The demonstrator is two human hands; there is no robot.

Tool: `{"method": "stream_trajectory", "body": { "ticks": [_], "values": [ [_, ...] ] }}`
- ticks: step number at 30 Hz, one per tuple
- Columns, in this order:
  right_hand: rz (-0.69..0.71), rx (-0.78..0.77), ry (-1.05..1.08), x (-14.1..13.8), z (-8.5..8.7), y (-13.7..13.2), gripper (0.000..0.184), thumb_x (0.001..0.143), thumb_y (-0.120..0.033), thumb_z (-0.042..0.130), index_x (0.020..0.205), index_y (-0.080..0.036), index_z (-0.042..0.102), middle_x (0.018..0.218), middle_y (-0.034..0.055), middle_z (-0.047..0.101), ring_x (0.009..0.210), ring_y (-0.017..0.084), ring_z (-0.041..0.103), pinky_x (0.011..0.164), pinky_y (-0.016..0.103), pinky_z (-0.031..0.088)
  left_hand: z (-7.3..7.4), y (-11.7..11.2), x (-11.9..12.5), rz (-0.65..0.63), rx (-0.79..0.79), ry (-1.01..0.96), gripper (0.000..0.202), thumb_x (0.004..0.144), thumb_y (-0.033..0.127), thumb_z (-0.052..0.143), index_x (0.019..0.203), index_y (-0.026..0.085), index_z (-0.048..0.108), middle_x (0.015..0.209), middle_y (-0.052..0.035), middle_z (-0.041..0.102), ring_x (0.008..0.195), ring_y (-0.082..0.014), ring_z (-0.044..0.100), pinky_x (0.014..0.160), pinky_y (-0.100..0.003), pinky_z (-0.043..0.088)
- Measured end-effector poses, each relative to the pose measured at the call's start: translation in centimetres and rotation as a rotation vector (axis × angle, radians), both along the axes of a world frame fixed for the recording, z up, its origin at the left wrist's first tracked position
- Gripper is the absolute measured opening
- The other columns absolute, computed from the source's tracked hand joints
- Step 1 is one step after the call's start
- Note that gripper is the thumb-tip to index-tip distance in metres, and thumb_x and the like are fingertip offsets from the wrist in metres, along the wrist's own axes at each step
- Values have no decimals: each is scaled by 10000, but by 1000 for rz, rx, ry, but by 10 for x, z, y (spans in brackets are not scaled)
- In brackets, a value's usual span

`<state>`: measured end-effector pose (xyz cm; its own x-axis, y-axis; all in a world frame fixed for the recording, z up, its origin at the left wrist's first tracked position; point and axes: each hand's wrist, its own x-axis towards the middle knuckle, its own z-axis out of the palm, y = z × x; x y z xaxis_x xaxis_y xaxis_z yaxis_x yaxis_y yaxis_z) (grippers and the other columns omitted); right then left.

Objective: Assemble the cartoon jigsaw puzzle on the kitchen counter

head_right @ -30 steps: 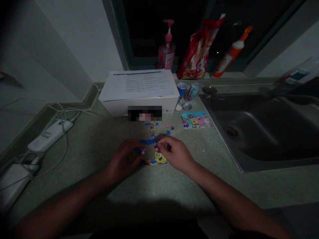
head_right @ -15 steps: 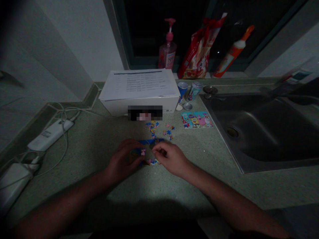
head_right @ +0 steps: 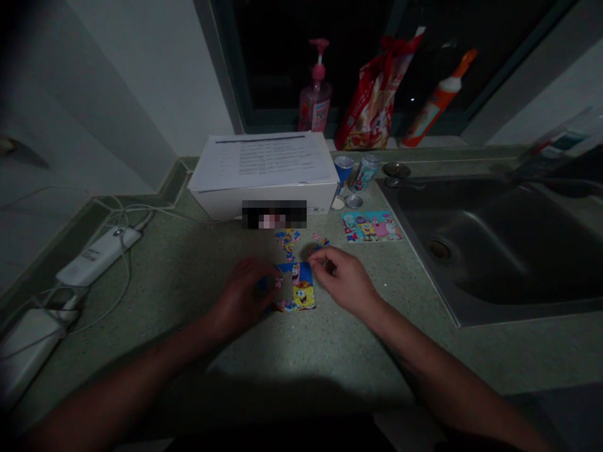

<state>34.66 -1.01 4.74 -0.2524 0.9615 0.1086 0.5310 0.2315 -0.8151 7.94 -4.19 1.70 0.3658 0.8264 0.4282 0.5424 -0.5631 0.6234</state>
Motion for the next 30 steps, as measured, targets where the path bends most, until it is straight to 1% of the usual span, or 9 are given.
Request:
{"method": "stream_trajectory", "body": {
  "ticks": [4, 7, 11, 16, 21, 25, 30],
  "values": [
    [51, 9, -70, -1, -7, 3, 166, 983, -328, 609, 964, -244, 751, 874, 32, 771, 704, 191, 642, 698, 353, 492, -1, 10, 5, 0, -42, 43, 255, 908, 156, 753, 1142, 253, 719, 1077, -76, 782, 1040, -332, 718, 998, -613, 549],
    [68, 41, -92, -4, -15, 4, 176, 974, -311, 592, 950, -235, 748, 891, 35, 772, 720, 185, 657, 712, 344, 489, -5, 18, 8, -17, -34, 67, 315, 875, 133, 773, 1159, 257, 715, 1085, -91, 784, 1039, -355, 714, 979, -641, 557],
    [50, 56, -79, -4, -28, 3, 188, 979, -317, 579, 972, -231, 745, 889, 33, 762, 734, 184, 671, 707, 334, 489, -8, 24, 13, -40, -23, 85, 342, 865, 149, 796, 1180, 255, 714, 1107, -100, 788, 1068, -362, 715, 1000, -648, 555],
    [51, 83, -64, -2, -37, 1, 198, 988, -320, 565, 979, -233, 742, 916, 37, 772, 767, 191, 700, 716, 330, 502, -8, 24, 17, -13, -104, 162, 306, 896, 155, 769, 1186, 244, 728, 1141, -93, 795, 1128, -346, 709, 1086, -627, 523],
    [57, 109, -67, -2, -40, 0, 176, 997, -303, 578, 980, -235, 739, 906, 35, 770, 753, 191, 704, 702, 322, 506, -10, 22, 18, -6, -112, 202, 321, 885, 154, 787, 1190, 232, 728, 1160, -91, 805, 1137, -337, 714, 1101, -605, 519],
    [64, 124, -69, -2, -41, -2, 156, 1000, -273, 589, 980, -240, 739, 892, 33, 766, 745, 193, 705, 691, 316, 508, -13, 23, 18, -7, -84, 199, 339, 868, 151, 803, 1182, 255, 727, 1153, -78, 808, 1125, -337, 715, 1069, -589, 542],
    [66, 118, -86, -2, -40, -2, 148, 992, -257, 597, 974, -235, 742, 893, 37, 767, 745, 197, 706, 690, 320, 509, -16, 23, 17, -30, -41, 177, 343, 874, 152, 797, 1188, 272, 725, 1132, -79, 809, 1090, -341, 716, 1061, -625, 546]
  ]
}}
